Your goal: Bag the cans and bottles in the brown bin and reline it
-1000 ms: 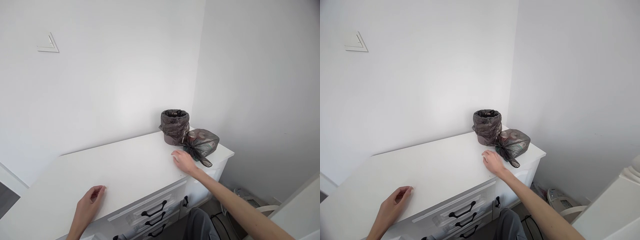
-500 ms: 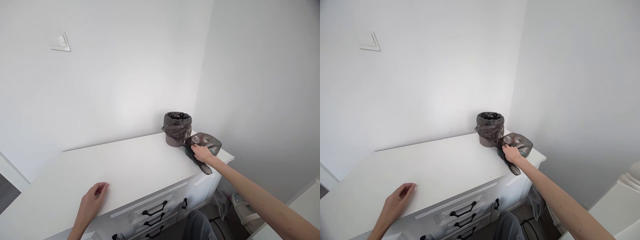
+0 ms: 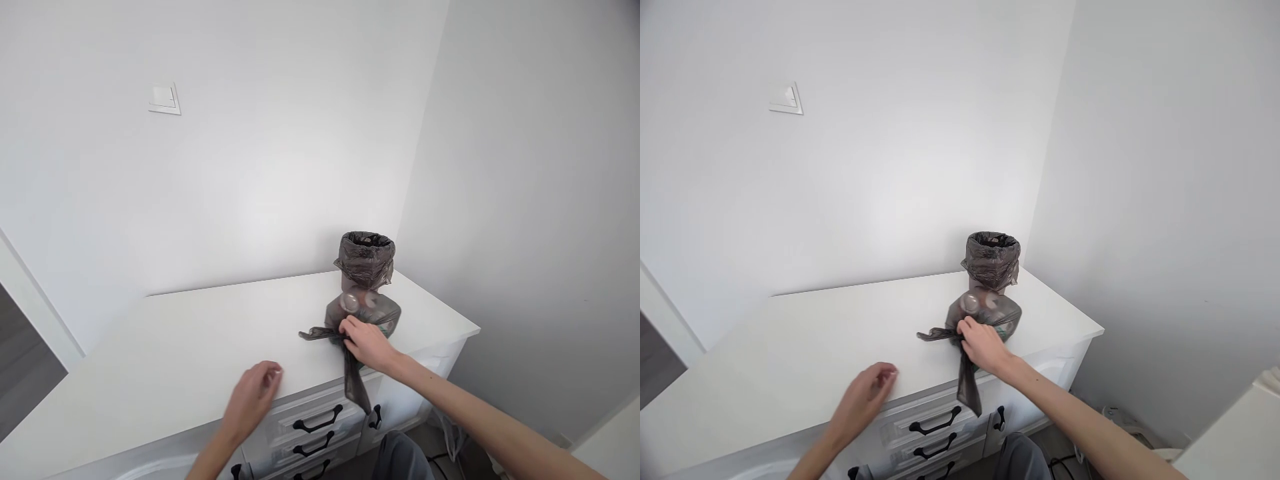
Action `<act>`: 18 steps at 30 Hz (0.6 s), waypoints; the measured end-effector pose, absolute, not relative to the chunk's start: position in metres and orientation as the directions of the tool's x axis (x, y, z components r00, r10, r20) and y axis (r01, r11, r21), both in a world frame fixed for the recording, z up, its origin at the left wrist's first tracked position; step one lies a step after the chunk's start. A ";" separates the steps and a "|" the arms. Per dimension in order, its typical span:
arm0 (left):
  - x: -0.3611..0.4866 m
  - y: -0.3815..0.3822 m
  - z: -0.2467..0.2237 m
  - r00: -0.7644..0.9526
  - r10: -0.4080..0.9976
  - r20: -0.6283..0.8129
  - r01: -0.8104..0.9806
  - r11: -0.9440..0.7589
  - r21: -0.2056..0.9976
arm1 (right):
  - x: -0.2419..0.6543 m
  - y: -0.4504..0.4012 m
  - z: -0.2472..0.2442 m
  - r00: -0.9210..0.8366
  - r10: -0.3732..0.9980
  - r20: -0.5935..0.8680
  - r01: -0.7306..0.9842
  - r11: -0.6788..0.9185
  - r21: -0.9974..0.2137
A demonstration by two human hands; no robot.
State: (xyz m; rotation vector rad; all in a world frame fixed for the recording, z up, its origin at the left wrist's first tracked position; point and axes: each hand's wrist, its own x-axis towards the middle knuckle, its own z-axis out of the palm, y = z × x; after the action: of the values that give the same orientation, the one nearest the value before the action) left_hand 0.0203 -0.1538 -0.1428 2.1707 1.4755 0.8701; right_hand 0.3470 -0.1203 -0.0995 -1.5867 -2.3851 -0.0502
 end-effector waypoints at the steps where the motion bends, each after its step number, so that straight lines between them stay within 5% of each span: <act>1: 0.038 -0.155 -0.144 0.306 0.910 0.280 0.667 -0.415 0.619 | 0.332 -0.124 -0.099 -0.388 0.882 0.268 0.887 0.436 -0.153; 12: 0.093 -0.141 -0.152 0.175 0.898 0.403 0.684 -0.405 0.607 | 0.281 -0.146 -0.103 -0.521 0.773 0.362 0.748 0.618 -0.243; 18: 0.093 -0.133 -0.150 -0.051 0.939 0.340 0.584 -0.248 0.773 | 0.313 -0.146 -0.091 -0.426 0.792 0.437 0.722 0.589 -0.363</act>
State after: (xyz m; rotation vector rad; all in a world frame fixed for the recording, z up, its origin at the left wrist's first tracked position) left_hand 0.0928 -0.1331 -0.1500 1.8370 1.6145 1.2194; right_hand 0.3130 -0.1464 -0.0910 -1.1976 -2.2457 0.1603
